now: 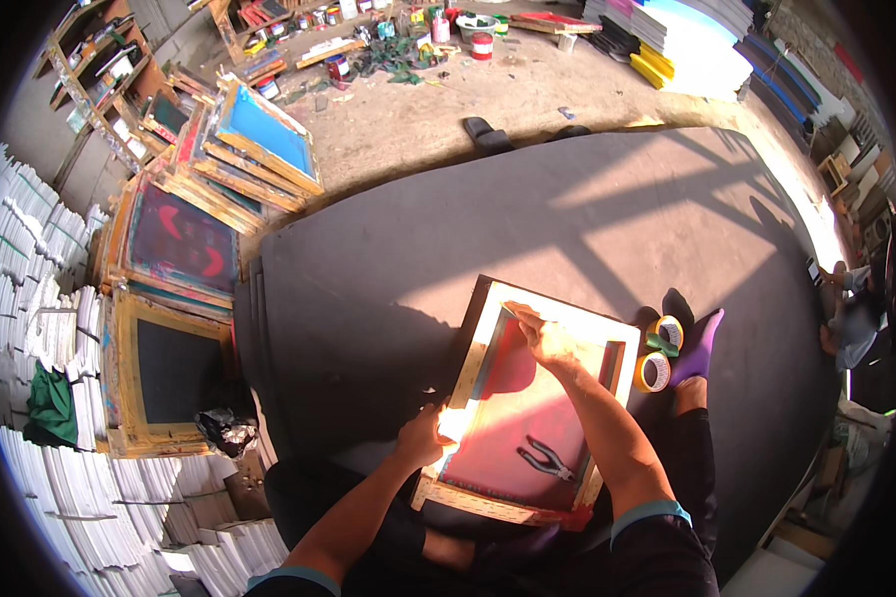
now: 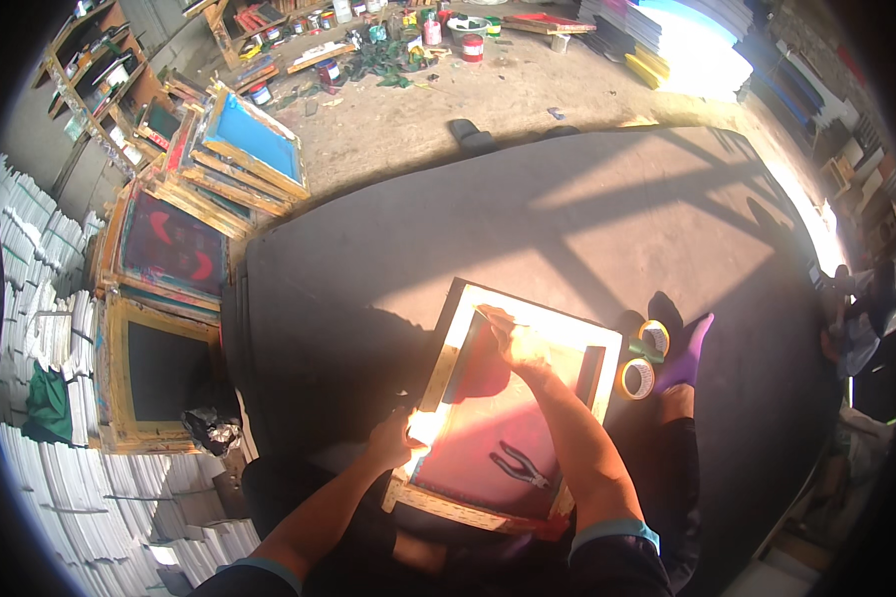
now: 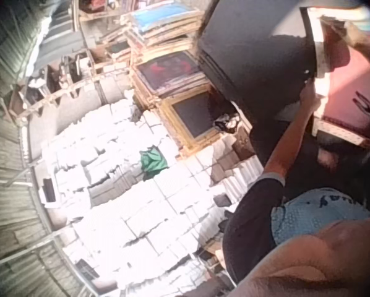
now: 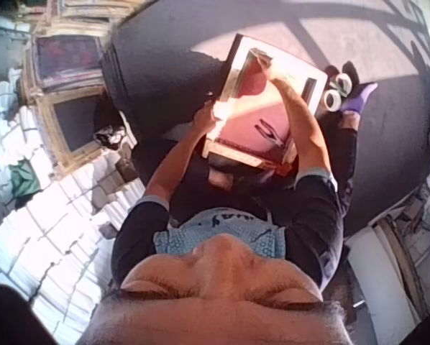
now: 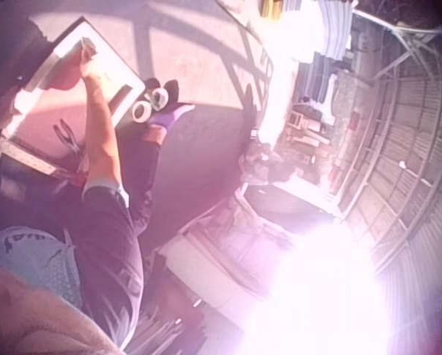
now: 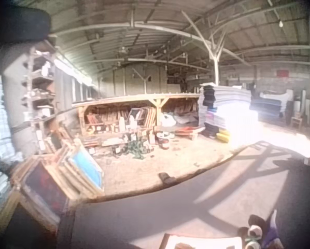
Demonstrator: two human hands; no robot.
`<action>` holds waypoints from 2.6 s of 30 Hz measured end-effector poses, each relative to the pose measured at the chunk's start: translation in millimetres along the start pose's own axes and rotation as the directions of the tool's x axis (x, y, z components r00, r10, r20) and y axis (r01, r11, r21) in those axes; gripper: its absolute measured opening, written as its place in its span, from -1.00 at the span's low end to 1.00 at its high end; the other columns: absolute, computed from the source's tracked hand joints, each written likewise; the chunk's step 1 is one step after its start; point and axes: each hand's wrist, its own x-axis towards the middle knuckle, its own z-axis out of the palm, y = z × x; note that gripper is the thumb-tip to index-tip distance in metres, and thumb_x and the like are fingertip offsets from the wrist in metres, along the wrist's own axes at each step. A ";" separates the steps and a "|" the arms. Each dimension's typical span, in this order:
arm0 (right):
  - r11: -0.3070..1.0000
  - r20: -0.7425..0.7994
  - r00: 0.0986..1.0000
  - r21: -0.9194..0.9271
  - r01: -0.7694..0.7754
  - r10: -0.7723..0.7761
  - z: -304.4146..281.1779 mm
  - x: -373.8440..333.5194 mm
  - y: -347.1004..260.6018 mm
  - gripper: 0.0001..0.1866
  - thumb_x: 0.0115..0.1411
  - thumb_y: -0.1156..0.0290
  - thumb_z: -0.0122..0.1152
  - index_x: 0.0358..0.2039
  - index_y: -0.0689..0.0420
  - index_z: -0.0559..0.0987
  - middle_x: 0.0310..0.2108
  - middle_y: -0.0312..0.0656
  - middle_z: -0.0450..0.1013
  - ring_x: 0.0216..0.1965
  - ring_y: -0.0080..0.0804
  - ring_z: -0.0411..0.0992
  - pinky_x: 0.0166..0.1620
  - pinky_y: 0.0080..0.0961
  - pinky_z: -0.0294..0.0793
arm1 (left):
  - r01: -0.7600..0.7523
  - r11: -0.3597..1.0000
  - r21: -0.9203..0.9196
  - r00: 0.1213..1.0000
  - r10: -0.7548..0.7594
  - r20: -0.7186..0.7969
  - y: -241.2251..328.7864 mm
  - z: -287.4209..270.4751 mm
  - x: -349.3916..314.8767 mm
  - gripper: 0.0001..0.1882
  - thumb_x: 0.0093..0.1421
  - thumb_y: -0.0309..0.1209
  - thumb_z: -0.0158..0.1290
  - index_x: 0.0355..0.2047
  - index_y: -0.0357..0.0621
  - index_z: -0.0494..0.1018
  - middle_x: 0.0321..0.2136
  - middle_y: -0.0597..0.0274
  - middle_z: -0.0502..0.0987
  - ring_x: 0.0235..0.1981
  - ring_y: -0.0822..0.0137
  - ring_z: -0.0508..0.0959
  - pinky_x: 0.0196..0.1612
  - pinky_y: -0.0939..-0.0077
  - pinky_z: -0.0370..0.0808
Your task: The person sits on the floor and cleans the inside of a wooden screen-printing frame using a cloth and a small tool. They wipe the red mesh surface and scrape along the edges, then use pliers to remove small debris from the frame.
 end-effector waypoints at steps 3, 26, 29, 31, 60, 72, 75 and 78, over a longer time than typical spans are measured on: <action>0.994 -0.051 0.994 0.050 0.099 -0.097 -5.4 0.5 -7.6 -0.65 0.46 0.41 0.15 0.21 0.07 0.64 -0.04 -0.17 0.69 -0.21 -0.22 0.66 -0.10 -0.33 0.67 | 0.016 1.000 -0.024 0.999 -0.016 0.035 8.2 -10.9 -4.2 0.04 0.05 -0.04 0.48 0.42 -0.28 0.29 0.38 -0.23 0.36 0.40 -0.14 0.37 0.38 0.14 0.39; 0.875 0.204 0.978 0.480 -0.066 -0.038 -37.6 23.8 8.8 -0.58 0.51 0.08 0.16 0.27 -0.08 0.63 -0.29 -0.32 0.60 -0.35 -0.44 0.51 -0.20 -0.46 0.56 | -0.150 0.989 0.018 0.983 0.151 -0.103 -12.5 13.7 1.8 -0.01 0.10 -0.06 0.44 0.47 0.05 0.23 0.34 -0.29 0.39 0.23 -0.20 0.55 0.19 0.02 0.56; 0.746 0.481 0.860 0.506 -0.432 0.172 -66.2 24.6 -10.2 -0.58 0.52 0.07 0.12 0.25 -0.09 0.65 -0.51 -0.43 0.36 -0.55 -0.65 0.25 -0.43 -0.53 0.39 | -0.178 0.983 0.049 0.976 0.182 -0.121 -16.0 19.5 4.8 0.00 0.09 -0.06 0.46 0.47 0.05 0.23 0.33 -0.29 0.40 0.19 -0.20 0.58 0.16 0.05 0.59; 0.708 0.532 0.793 0.435 -0.557 0.297 -69.1 26.6 -14.7 -0.59 0.52 0.06 0.12 0.22 -0.07 0.66 -0.44 -0.37 0.49 -0.50 -0.57 0.39 -0.35 -0.46 0.48 | -0.199 0.979 0.052 0.970 0.204 -0.134 -22.3 24.3 6.9 0.00 0.08 -0.06 0.46 0.46 0.04 0.23 0.32 -0.30 0.41 0.17 -0.20 0.59 0.15 0.06 0.60; 0.982 0.021 0.988 -0.112 -0.149 0.152 -40.5 11.5 -0.3 -0.63 0.50 0.06 0.12 0.19 -0.16 0.67 -0.27 -0.04 0.70 -0.33 -0.10 0.68 -0.20 -0.18 0.66 | -0.070 0.997 -0.024 0.997 0.070 -0.019 1.5 8.8 5.8 -0.21 -0.01 -0.09 0.48 0.24 0.09 0.49 0.18 -0.02 0.55 0.09 -0.08 0.63 0.10 0.07 0.60; 0.955 0.012 0.981 -0.230 -0.186 0.194 -4.5 32.0 4.9 -0.63 0.47 0.01 0.04 0.08 -0.18 0.70 -0.28 0.10 0.67 -0.23 0.15 0.68 -0.12 0.03 0.65 | -0.207 0.977 -0.051 0.971 0.198 -0.136 -15.2 24.9 7.7 0.01 0.07 -0.04 0.46 0.46 0.09 0.21 0.25 -0.25 0.48 0.06 -0.23 0.64 0.06 0.00 0.63; 0.949 -0.009 0.979 -0.244 -0.198 0.202 3.4 30.4 3.4 -0.55 0.45 -0.01 0.07 -0.15 0.06 0.76 -0.34 0.15 0.67 -0.26 0.17 0.68 -0.13 0.01 0.66 | -0.123 0.992 -0.032 0.989 0.120 -0.087 -11.0 19.6 4.8 0.03 -0.01 -0.06 0.49 0.42 -0.10 0.31 0.31 -0.25 0.43 0.21 -0.13 0.58 0.22 0.15 0.56; 0.952 -0.038 0.978 -0.221 -0.211 0.207 -6.5 27.4 -10.1 -0.53 0.44 0.00 0.08 -0.22 0.12 0.77 -0.36 0.15 0.67 -0.28 0.17 0.69 -0.15 0.00 0.67 | -0.164 0.986 -0.005 0.981 0.162 -0.105 -4.5 12.4 1.7 -0.01 0.07 -0.06 0.46 0.45 0.08 0.24 0.24 -0.23 0.48 0.05 -0.22 0.64 0.06 0.01 0.63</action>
